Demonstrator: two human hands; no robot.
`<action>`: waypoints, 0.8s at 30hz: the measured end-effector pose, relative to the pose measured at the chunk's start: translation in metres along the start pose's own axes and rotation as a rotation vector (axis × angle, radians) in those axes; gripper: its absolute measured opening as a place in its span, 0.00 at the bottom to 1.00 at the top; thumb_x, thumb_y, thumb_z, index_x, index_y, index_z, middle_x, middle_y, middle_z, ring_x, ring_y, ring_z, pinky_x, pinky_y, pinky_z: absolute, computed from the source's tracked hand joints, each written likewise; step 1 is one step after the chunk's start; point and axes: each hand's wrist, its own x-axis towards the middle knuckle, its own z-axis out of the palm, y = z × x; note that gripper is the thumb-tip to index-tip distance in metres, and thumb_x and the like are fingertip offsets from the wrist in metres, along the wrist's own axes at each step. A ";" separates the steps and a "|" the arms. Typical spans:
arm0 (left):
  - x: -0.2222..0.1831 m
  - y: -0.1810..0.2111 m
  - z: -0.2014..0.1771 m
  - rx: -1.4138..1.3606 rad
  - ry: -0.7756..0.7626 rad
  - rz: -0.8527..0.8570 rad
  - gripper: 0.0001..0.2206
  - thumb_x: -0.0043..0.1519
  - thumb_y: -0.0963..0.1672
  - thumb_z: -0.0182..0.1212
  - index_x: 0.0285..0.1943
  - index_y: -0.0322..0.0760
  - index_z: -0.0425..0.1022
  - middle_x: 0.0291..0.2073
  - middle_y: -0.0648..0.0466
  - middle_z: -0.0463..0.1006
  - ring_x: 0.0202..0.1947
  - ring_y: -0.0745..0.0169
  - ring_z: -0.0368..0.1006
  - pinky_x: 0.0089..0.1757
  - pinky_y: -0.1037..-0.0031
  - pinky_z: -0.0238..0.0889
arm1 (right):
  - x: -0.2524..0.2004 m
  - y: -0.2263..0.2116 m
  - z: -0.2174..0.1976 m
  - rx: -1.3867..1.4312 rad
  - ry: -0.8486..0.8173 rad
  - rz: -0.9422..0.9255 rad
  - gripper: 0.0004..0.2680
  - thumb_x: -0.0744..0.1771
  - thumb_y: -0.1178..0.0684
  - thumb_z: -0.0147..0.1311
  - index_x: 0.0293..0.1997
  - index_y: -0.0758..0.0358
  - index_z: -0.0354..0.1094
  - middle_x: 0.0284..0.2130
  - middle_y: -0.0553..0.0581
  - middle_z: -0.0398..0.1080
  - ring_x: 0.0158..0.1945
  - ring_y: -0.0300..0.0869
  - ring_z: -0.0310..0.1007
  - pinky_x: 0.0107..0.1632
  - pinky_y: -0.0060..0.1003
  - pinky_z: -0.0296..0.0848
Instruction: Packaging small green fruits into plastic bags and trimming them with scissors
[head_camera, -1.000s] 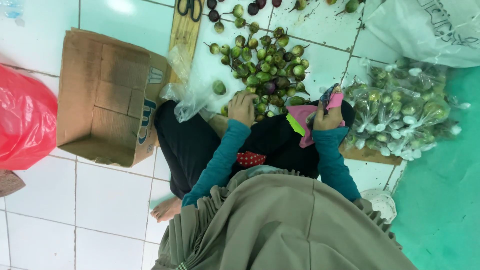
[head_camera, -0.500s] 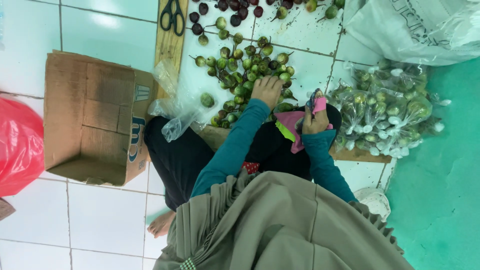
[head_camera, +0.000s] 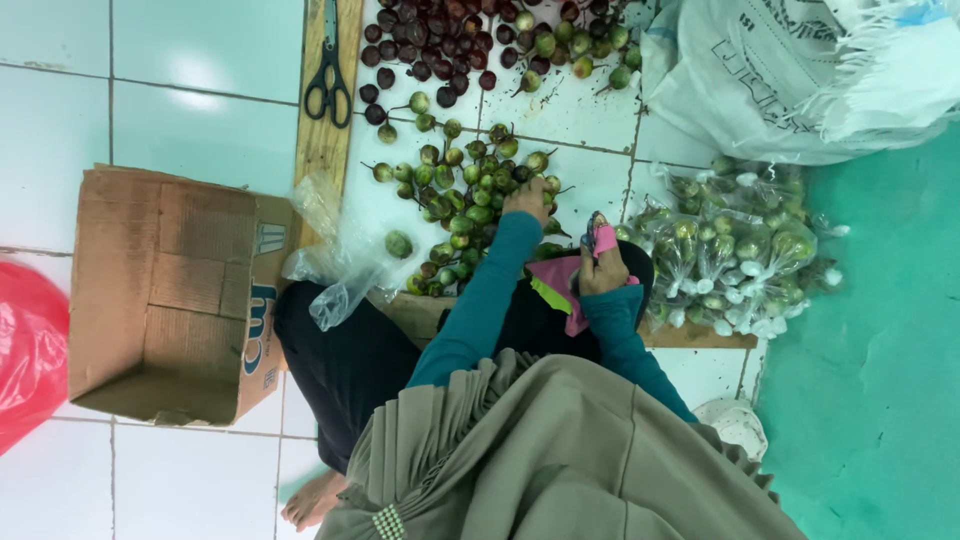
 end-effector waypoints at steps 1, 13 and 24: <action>-0.020 0.006 -0.020 0.002 0.005 0.001 0.17 0.68 0.50 0.59 0.58 0.53 0.54 0.57 0.43 0.72 0.60 0.36 0.71 0.59 0.45 0.60 | -0.003 0.007 0.004 0.002 0.004 -0.003 0.16 0.70 0.54 0.61 0.66 0.64 0.69 0.54 0.66 0.74 0.47 0.64 0.76 0.45 0.53 0.75; -0.205 -0.045 -0.064 -1.889 0.209 0.138 0.20 0.66 0.42 0.69 0.65 0.29 0.68 0.52 0.39 0.77 0.53 0.43 0.79 0.48 0.68 0.79 | 0.017 -0.039 -0.022 0.020 0.013 -0.022 0.15 0.69 0.53 0.61 0.64 0.60 0.71 0.52 0.66 0.75 0.49 0.62 0.76 0.49 0.51 0.76; -0.310 -0.016 -0.097 -1.888 0.327 0.189 0.22 0.68 0.39 0.65 0.71 0.29 0.66 0.58 0.41 0.76 0.58 0.42 0.77 0.55 0.65 0.77 | 0.004 -0.111 -0.029 0.665 -0.113 0.596 0.20 0.72 0.37 0.54 0.69 0.57 0.65 0.62 0.73 0.66 0.66 0.68 0.64 0.66 0.59 0.64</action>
